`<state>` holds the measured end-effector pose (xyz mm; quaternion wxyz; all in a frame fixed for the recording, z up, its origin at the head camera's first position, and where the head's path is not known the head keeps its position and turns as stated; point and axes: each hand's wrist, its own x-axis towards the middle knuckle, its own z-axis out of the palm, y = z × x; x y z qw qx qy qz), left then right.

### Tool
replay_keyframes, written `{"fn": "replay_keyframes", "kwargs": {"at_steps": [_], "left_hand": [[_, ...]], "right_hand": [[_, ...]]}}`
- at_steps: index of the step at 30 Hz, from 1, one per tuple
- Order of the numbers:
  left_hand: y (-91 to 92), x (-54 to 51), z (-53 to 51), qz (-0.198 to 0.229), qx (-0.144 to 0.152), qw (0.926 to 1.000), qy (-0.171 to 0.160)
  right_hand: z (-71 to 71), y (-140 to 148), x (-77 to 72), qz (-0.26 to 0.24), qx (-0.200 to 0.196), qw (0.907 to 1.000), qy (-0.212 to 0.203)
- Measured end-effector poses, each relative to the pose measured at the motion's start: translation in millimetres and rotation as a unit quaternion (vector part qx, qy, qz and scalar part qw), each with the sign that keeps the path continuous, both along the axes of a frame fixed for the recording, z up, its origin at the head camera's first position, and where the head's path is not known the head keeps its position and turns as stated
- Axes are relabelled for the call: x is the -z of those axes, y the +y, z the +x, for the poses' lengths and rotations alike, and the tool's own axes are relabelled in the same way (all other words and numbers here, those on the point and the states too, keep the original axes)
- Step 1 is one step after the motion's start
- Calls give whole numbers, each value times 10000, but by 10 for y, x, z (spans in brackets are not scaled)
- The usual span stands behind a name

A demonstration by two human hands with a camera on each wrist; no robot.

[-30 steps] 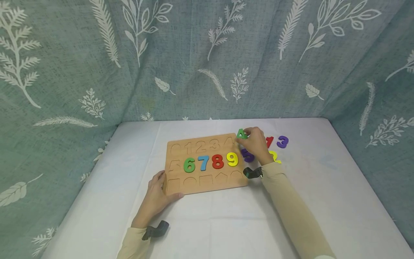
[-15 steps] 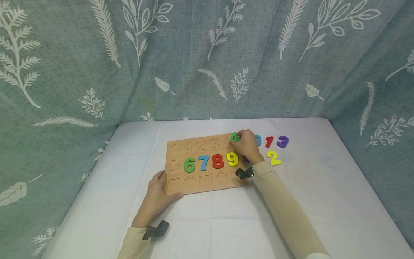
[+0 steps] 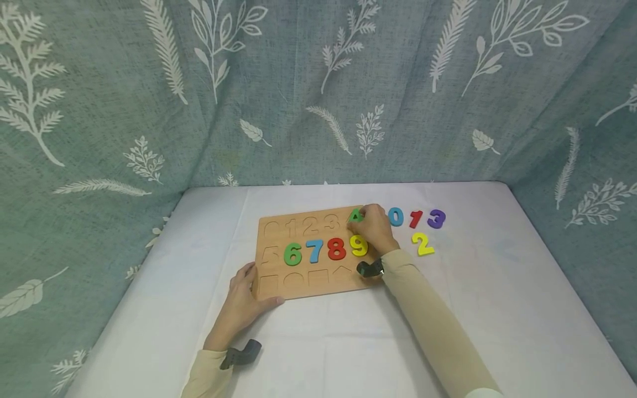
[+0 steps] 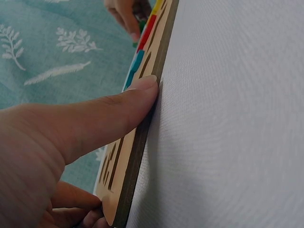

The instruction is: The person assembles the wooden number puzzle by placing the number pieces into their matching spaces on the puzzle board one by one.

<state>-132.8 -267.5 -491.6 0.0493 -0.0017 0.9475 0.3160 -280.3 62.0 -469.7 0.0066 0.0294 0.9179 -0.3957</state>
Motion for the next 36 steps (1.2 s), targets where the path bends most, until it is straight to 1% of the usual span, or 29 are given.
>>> {"fn": "replay_keyframes", "kwargs": {"at_steps": [6, 14, 21, 25, 30, 33, 36], "left_hand": [[-1, -1, 5, 26, 11, 10000, 9], [6, -23, 17, 11, 48, 10000, 49], [14, -22, 30, -28, 73, 9999, 142], [13, -21, 28, -59, 66, 9999, 115], [17, -22, 26, -39, 50, 10000, 43], [24, -29, 29, -5, 45, 10000, 28], [20, -37, 24, -24, 46, 10000, 9]], "right_hand": [[-10, -38, 12, 154, 47, 9997, -171], [-23, -83, 7, 207, 151, 9993, -282], [-24, -102, -2, 205, 199, 9993, -261], [-21, -110, -7, 244, 248, 9990, -269], [-6, -99, -19, 249, 202, 9992, -251], [12, -48, -50, 121, 115, 9997, -186], [26, 39, -124, 16, 53, 9999, 116]]}}
